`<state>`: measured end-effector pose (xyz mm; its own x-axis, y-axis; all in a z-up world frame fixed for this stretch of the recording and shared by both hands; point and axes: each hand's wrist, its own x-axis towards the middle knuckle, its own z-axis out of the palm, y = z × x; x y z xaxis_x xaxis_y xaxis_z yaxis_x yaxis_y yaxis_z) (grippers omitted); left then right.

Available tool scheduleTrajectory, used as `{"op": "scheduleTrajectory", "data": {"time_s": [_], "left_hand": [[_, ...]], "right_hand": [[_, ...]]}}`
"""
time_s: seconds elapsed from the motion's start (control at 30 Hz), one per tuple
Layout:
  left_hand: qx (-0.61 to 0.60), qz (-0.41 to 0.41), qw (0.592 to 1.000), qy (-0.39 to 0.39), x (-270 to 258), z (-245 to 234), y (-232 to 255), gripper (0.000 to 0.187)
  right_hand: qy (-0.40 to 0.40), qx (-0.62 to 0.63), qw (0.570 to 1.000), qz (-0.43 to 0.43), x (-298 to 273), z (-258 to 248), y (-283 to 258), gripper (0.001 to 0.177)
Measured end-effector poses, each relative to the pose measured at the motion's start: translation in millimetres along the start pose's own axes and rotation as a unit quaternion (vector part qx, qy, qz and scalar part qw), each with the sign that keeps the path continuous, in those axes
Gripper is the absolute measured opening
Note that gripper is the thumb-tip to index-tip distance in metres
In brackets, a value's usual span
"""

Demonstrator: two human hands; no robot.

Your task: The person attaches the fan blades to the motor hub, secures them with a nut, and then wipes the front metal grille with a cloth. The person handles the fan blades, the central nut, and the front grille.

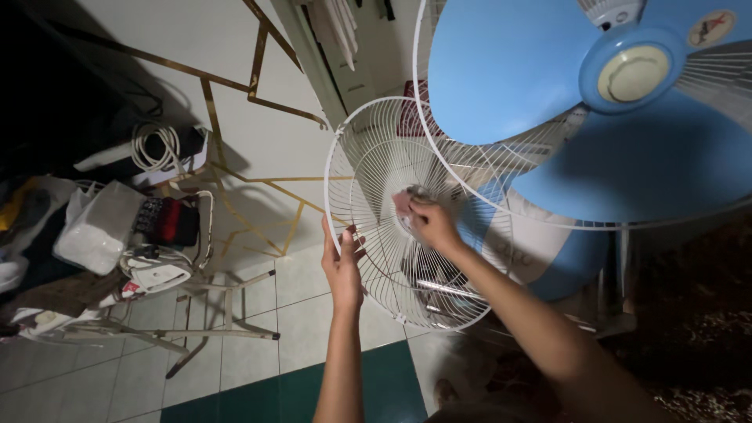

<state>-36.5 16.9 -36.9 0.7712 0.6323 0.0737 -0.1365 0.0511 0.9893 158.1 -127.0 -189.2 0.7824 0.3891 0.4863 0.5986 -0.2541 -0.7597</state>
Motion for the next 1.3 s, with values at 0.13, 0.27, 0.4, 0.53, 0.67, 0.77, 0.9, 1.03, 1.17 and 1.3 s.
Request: {"op": "scheduleTrajectory", "data": {"time_s": [0.13, 0.27, 0.4, 0.53, 0.67, 0.77, 0.9, 1.03, 1.17, 1.3], "left_hand": [[0.013, 0.011, 1.0, -0.012, -2.0, -2.2, 0.6, 0.073], [0.03, 0.03, 0.999, -0.018, -4.1, -12.7, 6.9, 0.074], [0.04, 0.034, 0.998, -0.017, -13.9, -21.6, 7.0, 0.074], [0.027, 0.023, 0.999, -0.006, -19.4, -27.0, 6.5, 0.074], [0.035, 0.03, 0.999, -0.011, -20.9, -34.2, 11.3, 0.074], [0.046, 0.074, 0.996, -0.026, -17.5, -42.9, 20.4, 0.07], [0.018, 0.085, 0.995, -0.04, -15.0, -39.0, 26.9, 0.068], [0.062, 0.062, 0.996, -0.026, -13.7, -34.9, 30.9, 0.067], [0.062, 0.072, 0.995, -0.036, -15.9, -34.1, 32.1, 0.068], [0.075, 0.075, 0.994, -0.037, -16.7, -35.8, 32.0, 0.069]], "right_hand": [[0.018, -0.147, 0.979, -0.138, 4.0, 12.1, -58.6, 0.029], [0.014, -0.159, 0.978, -0.137, 35.5, 14.6, -56.0, 0.032], [0.002, -0.093, 0.993, -0.066, 50.6, 12.9, -11.4, 0.039], [0.062, -0.109, 0.992, 0.012, 56.7, 17.1, 21.0, 0.036], [0.102, 0.083, 0.977, 0.168, 78.9, 33.9, 9.1, 0.031], [0.143, 0.093, 0.985, 0.012, 86.6, 53.5, -44.5, 0.038], [0.025, 0.025, 0.994, 0.104, 54.4, 53.0, -138.2, 0.049], [0.078, -0.071, 0.974, -0.202, 31.3, 47.6, -181.6, 0.056], [0.011, -0.128, 0.987, -0.098, 48.1, 50.1, -145.1, 0.067], [0.044, -0.175, 0.983, -0.037, 54.6, 50.1, -83.2, 0.048]]}}
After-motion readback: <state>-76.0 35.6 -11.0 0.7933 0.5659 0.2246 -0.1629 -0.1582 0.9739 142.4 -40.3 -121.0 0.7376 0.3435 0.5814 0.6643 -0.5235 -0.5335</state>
